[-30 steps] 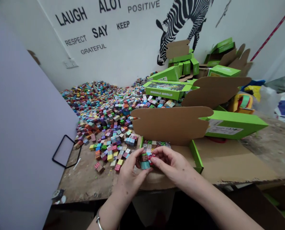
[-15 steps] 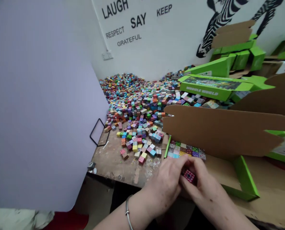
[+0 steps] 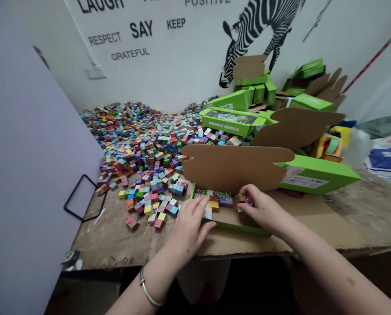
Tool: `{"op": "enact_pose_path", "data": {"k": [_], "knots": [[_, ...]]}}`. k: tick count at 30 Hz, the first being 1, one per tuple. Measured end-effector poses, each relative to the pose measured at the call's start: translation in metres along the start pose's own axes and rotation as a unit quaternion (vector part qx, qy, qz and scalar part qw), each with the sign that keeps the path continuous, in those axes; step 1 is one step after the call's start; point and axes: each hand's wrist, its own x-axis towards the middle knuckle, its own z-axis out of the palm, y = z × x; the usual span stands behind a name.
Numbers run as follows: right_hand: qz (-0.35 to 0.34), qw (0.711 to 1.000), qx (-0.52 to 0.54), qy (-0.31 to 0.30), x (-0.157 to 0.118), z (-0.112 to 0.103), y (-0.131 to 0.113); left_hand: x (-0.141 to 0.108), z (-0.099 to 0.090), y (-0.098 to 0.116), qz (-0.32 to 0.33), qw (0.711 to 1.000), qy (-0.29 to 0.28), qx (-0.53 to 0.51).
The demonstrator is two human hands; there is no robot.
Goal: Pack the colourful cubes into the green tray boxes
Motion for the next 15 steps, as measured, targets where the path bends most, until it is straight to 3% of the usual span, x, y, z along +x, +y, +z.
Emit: {"op": "enact_pose_path", "data": {"k": [3,10,15], "knots": [[0.009,0.995,-0.091,-0.036,0.013,0.0,0.006,0.011,0.009,-0.001,0.031,0.995,-0.073,0.063],[0.024,0.987,-0.153,-0.051,0.027,0.004,0.006,0.051,0.013,0.01,0.059,0.96,-0.253,0.104],[0.031,0.982,-0.174,-0.063,0.03,0.004,0.008,0.059,0.017,0.01,0.036,0.945,-0.309,0.101]]}}
